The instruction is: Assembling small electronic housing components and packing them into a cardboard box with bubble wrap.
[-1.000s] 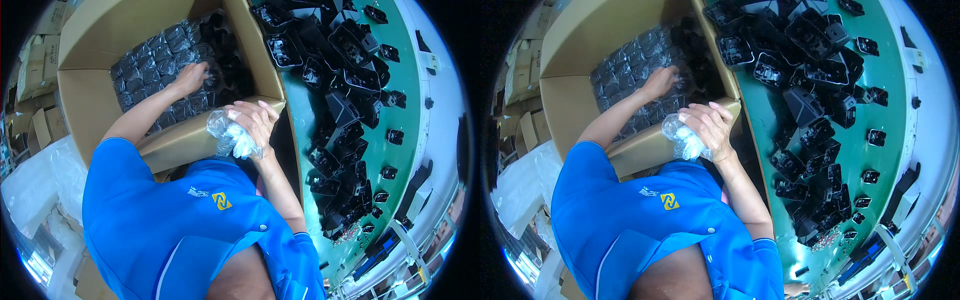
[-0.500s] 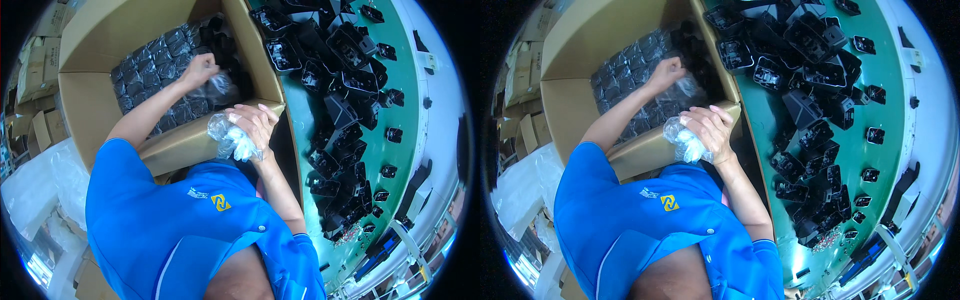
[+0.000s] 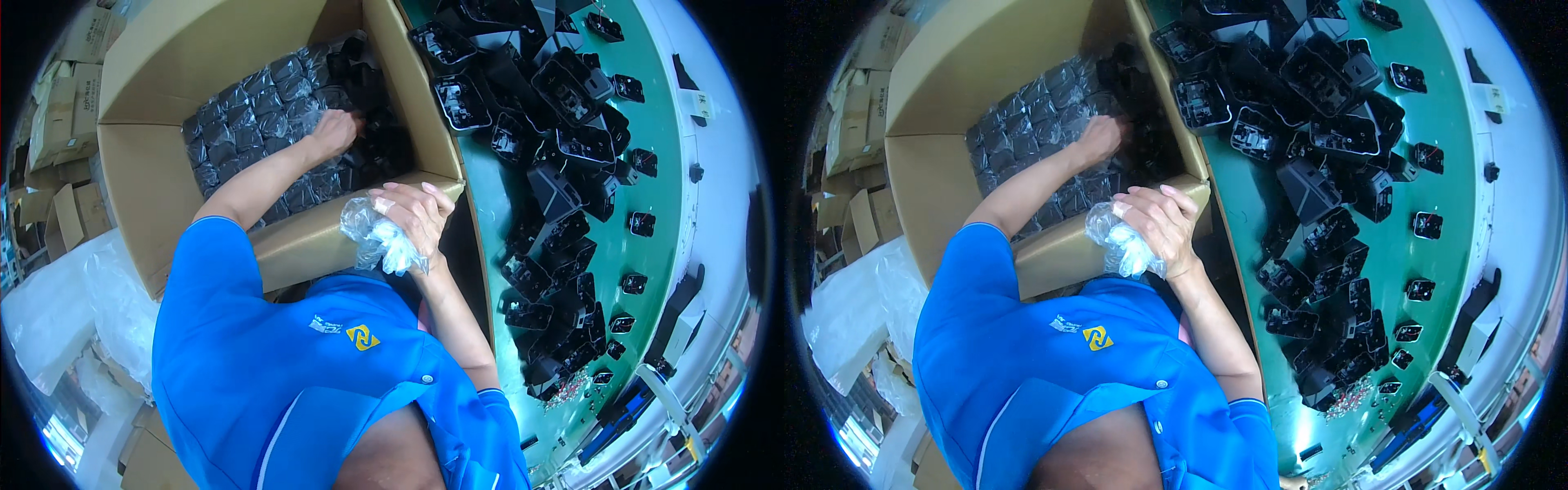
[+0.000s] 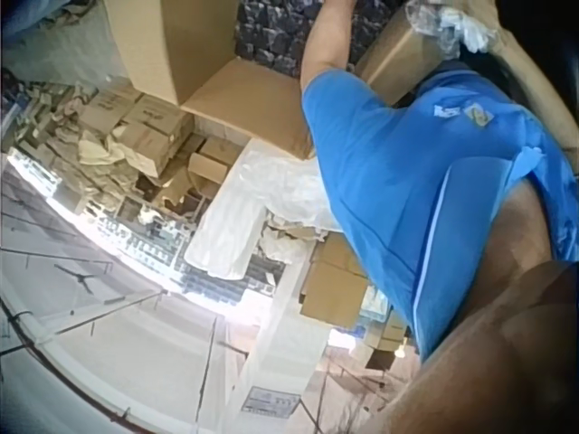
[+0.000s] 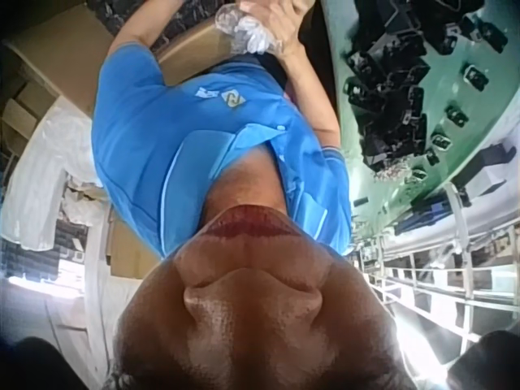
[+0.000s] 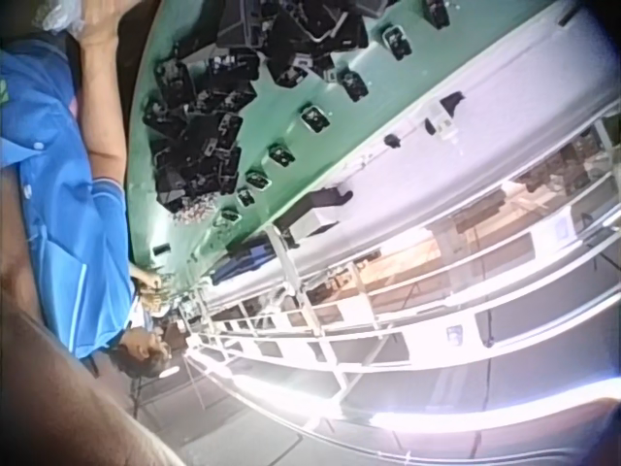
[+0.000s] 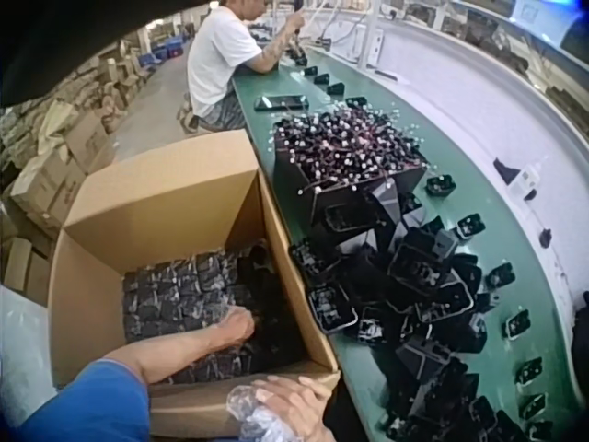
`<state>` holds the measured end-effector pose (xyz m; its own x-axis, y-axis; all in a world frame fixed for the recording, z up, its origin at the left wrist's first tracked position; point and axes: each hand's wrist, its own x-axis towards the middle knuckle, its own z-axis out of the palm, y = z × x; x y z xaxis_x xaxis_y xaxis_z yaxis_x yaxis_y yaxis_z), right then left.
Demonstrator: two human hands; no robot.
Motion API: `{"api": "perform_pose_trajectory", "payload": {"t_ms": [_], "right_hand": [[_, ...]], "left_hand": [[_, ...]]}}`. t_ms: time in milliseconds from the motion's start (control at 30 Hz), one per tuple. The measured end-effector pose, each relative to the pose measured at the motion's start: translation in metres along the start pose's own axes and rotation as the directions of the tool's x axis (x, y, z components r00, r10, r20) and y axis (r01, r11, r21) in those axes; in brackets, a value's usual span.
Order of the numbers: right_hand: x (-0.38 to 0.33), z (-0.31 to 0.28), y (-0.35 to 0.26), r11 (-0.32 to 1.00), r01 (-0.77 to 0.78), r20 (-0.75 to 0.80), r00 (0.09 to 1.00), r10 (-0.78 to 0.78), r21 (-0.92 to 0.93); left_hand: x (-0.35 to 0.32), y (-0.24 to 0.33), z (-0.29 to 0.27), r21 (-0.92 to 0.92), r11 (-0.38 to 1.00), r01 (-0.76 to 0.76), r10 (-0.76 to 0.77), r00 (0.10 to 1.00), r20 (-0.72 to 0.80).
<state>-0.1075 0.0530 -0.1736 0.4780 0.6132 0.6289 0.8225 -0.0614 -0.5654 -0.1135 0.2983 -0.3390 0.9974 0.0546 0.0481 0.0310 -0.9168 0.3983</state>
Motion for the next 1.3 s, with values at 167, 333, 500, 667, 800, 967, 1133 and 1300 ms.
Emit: {"api": "perform_pose_trajectory", "payload": {"t_ms": [167,333,500,667,800,967,1133,1300], "right_hand": [[0.000,-0.002,0.004,1.000,-0.004,0.000,1.000,0.004,-0.027],[0.000,0.000,0.002,1.000,0.007,-0.013,1.000,-0.007,-0.022],[-0.003,0.001,0.005,0.999,0.021,0.003,1.000,-0.021,-0.027],[-0.002,0.001,0.001,1.000,0.006,0.018,1.000,-0.006,-0.018],[-0.004,0.000,0.004,0.999,0.003,0.009,1.000,-0.003,-0.033],[-0.005,0.003,0.009,0.998,0.033,-0.022,0.999,-0.034,-0.049],[-0.001,0.005,0.007,0.997,0.060,-0.038,0.997,-0.062,-0.049],[-0.001,0.005,0.007,0.997,0.055,-0.035,0.998,-0.057,-0.060]], "left_hand": [[0.006,0.059,-0.042,-0.454,0.890,0.045,-0.090,0.993,-0.079],[0.008,0.012,-0.045,-0.461,0.850,0.255,-0.283,0.959,0.010],[0.019,-0.030,-0.011,-0.215,0.962,0.168,-0.182,0.982,-0.045],[0.020,-0.060,0.023,0.171,0.983,-0.061,0.077,0.993,-0.088],[0.020,-0.027,0.003,-0.029,0.999,-0.021,0.016,0.987,-0.160],[0.015,-0.002,-0.055,-0.595,0.745,0.302,-0.383,0.924,-0.011],[0.014,-0.052,-0.049,-0.576,0.578,0.578,-0.604,0.778,0.175],[0.031,-0.077,-0.022,-0.416,0.752,0.511,-0.559,0.829,0.007]]}}
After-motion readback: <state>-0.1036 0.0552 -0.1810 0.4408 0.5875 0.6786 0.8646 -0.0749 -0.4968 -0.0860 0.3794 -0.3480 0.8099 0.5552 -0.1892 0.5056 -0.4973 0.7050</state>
